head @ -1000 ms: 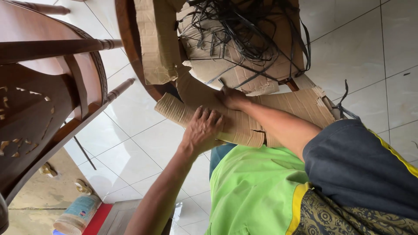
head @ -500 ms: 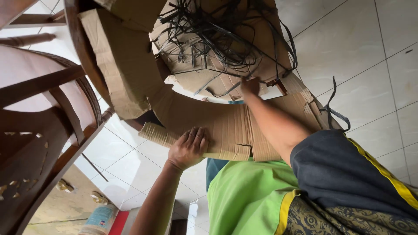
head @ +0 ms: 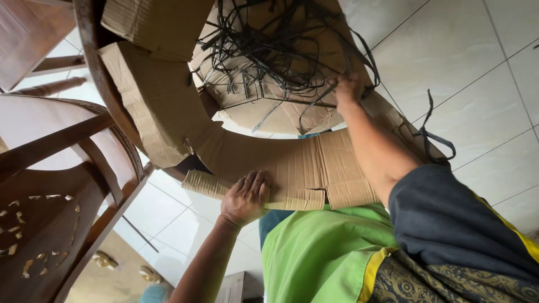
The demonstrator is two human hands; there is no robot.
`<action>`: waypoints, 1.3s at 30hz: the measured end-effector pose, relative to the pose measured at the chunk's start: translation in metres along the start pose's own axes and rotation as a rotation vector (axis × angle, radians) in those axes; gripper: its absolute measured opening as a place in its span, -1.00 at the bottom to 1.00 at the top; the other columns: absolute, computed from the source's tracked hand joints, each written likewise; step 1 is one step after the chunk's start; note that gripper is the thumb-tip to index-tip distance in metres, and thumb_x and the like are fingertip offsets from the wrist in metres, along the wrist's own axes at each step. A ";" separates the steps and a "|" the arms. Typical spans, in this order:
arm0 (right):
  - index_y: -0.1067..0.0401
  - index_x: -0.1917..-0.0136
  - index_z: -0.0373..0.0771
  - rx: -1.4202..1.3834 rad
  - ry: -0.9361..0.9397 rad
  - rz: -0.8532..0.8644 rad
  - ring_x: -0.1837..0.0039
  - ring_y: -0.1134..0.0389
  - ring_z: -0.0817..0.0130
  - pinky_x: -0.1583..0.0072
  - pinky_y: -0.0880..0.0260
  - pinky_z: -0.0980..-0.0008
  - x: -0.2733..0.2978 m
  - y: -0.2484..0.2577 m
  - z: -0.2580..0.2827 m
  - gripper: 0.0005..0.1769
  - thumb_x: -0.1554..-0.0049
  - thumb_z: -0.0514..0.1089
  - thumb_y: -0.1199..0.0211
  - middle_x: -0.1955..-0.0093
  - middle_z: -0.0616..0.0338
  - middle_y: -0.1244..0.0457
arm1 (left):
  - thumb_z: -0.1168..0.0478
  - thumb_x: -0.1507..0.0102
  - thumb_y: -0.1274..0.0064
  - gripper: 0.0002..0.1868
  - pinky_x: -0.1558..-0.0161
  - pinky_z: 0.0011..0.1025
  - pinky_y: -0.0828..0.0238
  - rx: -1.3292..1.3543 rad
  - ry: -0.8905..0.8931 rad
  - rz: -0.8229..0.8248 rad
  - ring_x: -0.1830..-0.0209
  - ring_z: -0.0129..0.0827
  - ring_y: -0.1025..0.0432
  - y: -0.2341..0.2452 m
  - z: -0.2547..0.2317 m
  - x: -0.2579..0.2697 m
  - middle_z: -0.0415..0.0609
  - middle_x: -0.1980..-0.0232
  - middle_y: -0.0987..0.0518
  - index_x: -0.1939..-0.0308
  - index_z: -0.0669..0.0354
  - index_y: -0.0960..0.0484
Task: Wrap a wooden chair with cardboard and secure it with plastic straps for shipping
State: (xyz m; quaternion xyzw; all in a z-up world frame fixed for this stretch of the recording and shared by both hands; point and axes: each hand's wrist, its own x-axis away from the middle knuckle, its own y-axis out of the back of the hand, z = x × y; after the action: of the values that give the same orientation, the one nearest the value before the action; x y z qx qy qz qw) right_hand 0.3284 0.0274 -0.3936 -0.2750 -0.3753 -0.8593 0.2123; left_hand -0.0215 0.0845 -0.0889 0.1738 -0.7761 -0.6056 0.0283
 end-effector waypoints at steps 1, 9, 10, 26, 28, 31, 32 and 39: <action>-0.36 0.04 -0.11 -0.339 -0.164 0.046 0.37 -0.45 0.37 0.34 -0.58 0.36 0.019 0.012 0.034 -0.90 -0.24 -0.09 -0.08 0.39 0.30 -0.31 | 0.25 -0.24 0.24 -0.70 0.04 -0.33 -0.47 0.012 0.005 -0.004 0.12 -0.05 -0.59 0.003 -0.001 0.002 0.17 0.15 -0.65 0.23 0.24 -0.64; -0.43 -0.05 -0.09 -0.565 0.129 0.329 0.38 -0.13 0.51 0.41 0.02 0.58 0.147 0.119 0.171 -0.92 -0.35 -0.12 -0.14 0.35 0.31 -0.15 | -0.18 -0.20 0.08 -0.54 0.19 -0.38 -0.40 0.145 0.059 0.108 0.19 -0.21 -0.51 0.005 -0.006 0.016 -0.01 0.13 -0.61 0.24 0.15 -0.57; -0.42 -0.10 -0.07 -0.643 0.139 0.366 0.35 -0.14 0.48 0.38 0.03 0.58 0.164 0.127 0.174 -0.91 -0.33 -0.11 -0.17 0.33 0.28 -0.16 | -0.57 -0.17 0.06 -0.21 0.21 -0.33 -0.38 0.154 0.070 0.138 0.20 -0.20 -0.49 0.000 -0.006 0.021 -0.03 0.13 -0.59 0.21 0.13 -0.56; -0.41 -0.22 -0.19 -0.900 0.197 0.384 0.20 -0.25 0.41 0.25 -0.22 0.52 0.369 0.133 0.113 -0.79 -0.33 -0.28 -0.09 0.17 0.15 -0.29 | -0.34 -0.19 -0.02 -0.27 -0.03 -0.22 -0.40 0.271 0.070 0.456 0.09 -0.13 -0.52 0.018 -0.002 0.026 0.02 0.05 -0.64 -0.17 0.16 -0.40; -0.33 -0.23 -0.18 -0.191 0.414 0.283 0.35 -0.30 0.46 0.36 -0.26 0.57 0.413 0.137 0.109 -0.81 -0.37 -0.14 -0.10 0.26 0.10 -0.33 | -0.32 -0.34 0.35 -0.21 -0.27 -0.11 -0.33 0.517 0.130 0.467 -0.16 0.00 -0.52 0.026 0.005 0.023 0.15 -0.03 -0.62 -0.43 0.18 -0.15; -0.51 -0.24 0.01 0.364 0.643 0.341 0.19 -0.48 0.09 0.19 -0.48 0.16 0.437 0.123 0.057 -0.69 -0.26 -0.18 -0.12 0.31 0.15 -0.41 | -0.39 -0.41 0.59 -0.20 -0.16 -0.09 -0.35 0.695 0.304 0.503 -0.09 0.06 -0.53 0.057 0.004 0.004 0.18 0.13 -0.67 0.08 0.18 -0.59; -0.51 -0.24 0.01 0.362 0.638 0.337 0.19 -0.48 0.09 0.19 -0.48 0.16 0.445 0.117 0.048 -0.69 -0.26 -0.18 -0.12 0.31 0.15 -0.41 | -0.39 -0.41 0.59 -0.20 -0.16 -0.09 -0.35 0.697 0.299 0.507 -0.09 0.06 -0.53 0.066 0.006 -0.003 0.18 0.13 -0.67 0.08 0.18 -0.59; -0.50 -0.09 -0.06 0.589 0.728 0.538 0.05 -0.49 -0.09 0.01 -0.49 -0.04 0.480 0.103 0.056 -0.83 -0.29 -0.12 -0.11 0.22 -0.04 -0.41 | -0.57 -0.26 0.51 -0.17 -0.30 -0.07 -0.31 0.905 0.669 0.710 -0.24 -0.01 -0.47 0.078 0.011 -0.019 0.00 0.04 -0.70 -0.07 -0.17 -0.67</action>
State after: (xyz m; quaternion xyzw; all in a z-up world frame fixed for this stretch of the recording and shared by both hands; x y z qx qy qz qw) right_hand 0.0409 -0.0708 -0.0041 0.0254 -0.4189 -0.6728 0.6092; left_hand -0.0249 0.1166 -0.0149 0.0809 -0.9132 -0.0872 0.3898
